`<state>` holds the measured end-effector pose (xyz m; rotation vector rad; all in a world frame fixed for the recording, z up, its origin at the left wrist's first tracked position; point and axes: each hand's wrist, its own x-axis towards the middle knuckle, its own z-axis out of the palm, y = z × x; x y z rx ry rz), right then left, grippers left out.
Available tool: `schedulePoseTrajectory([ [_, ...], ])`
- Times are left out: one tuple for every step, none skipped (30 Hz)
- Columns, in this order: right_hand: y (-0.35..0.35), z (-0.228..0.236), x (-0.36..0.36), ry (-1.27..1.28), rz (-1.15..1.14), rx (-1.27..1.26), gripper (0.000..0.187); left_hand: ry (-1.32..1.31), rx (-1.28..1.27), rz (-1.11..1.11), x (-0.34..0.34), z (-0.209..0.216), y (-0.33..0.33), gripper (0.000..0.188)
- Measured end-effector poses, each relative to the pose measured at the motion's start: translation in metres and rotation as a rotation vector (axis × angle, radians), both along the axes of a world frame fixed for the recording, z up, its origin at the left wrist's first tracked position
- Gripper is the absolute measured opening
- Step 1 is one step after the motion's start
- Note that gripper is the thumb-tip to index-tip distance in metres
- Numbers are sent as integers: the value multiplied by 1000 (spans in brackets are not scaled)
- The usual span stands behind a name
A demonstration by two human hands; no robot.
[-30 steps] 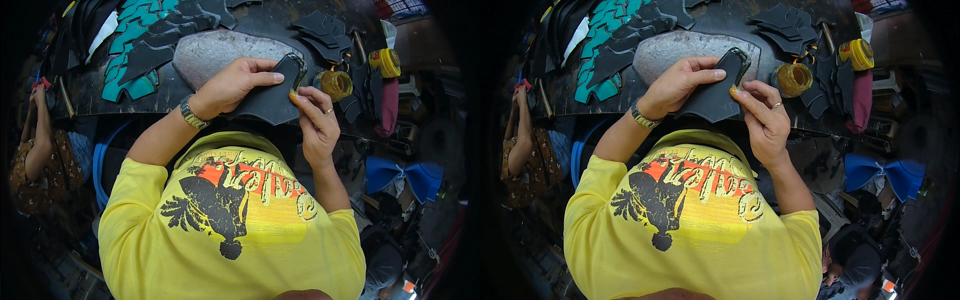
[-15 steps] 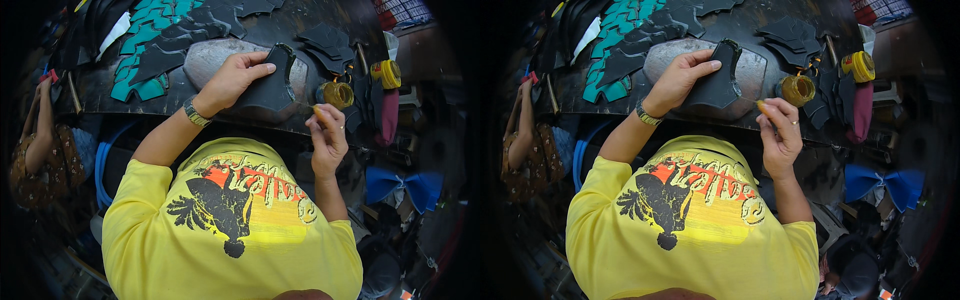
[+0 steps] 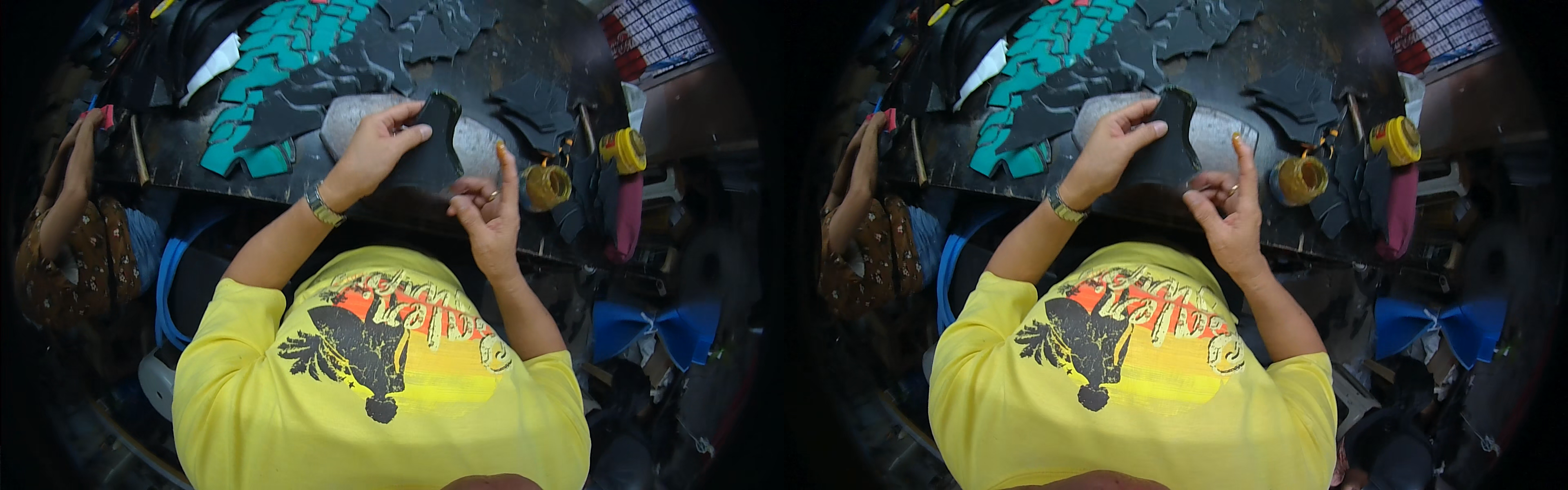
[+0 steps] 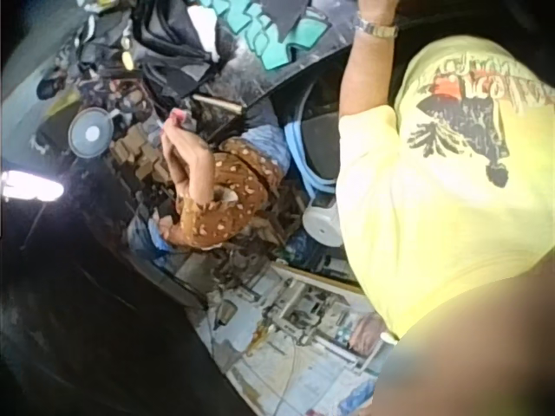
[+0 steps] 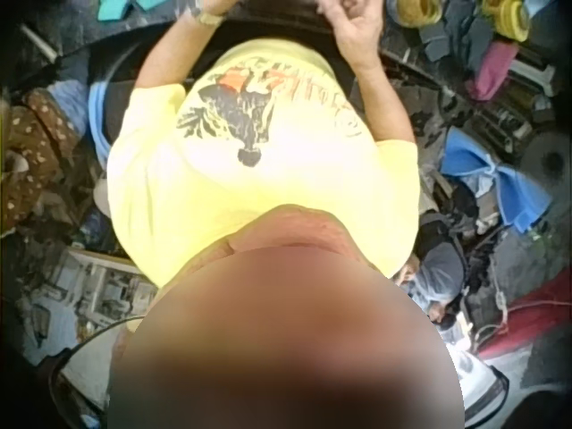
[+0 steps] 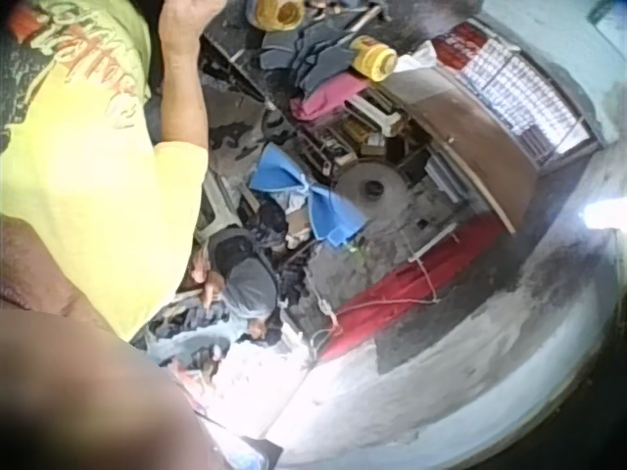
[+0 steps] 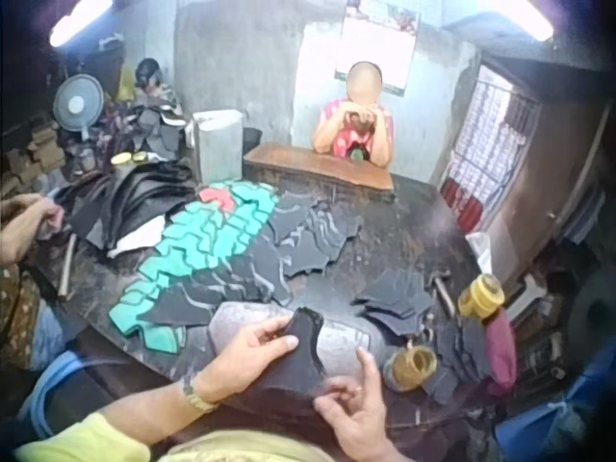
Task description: The person repeatedly picks up small black rubber pieces from a table, applies a yellow paste from a jar to the edges using a finger, and places them back on the table. The process is repeated for multiple pieces throughout the clip.
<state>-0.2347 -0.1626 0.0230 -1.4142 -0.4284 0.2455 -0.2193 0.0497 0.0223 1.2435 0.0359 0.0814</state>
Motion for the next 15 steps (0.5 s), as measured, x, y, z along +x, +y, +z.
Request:
schedulePoseTrajectory([
  [5,2,0,80,47,31,88,-13,21,31,1,0,0,40],
  [10,4,2,143,60,66,91,23,50,21,2,1,1,42],
  [14,5,4,162,53,52,91,-5,116,16,2,2,1,42],
  [18,6,7,171,36,82,91,-50,25,-20,1,2,0,42],
  [21,7,10,177,22,114,90,-54,-49,-46,0,2,0,42],
  [23,7,14,153,9,125,90,-57,-10,-68,-1,2,2,43],
  [24,7,19,133,-5,133,90,-69,25,-95,-2,1,5,45],
  [24,6,24,136,-35,132,90,-110,53,-121,-1,1,8,46],
  [25,5,28,120,-30,141,89,-73,127,-107,1,0,13,48],
  [25,3,32,126,-39,142,89,-66,193,-91,7,0,18,50],
  [26,1,35,118,-41,149,89,5,288,-70,13,-1,21,52],
  [27,-1,38,118,-71,143,88,-104,508,48,18,-2,28,53],
  [30,-5,40,104,-93,145,88,-216,541,118,34,-1,36,53],
  [31,-9,41,93,-113,144,87,-148,645,147,53,2,46,53],
  [32,-12,41,65,-114,118,86,-158,758,191,73,5,55,53],
])
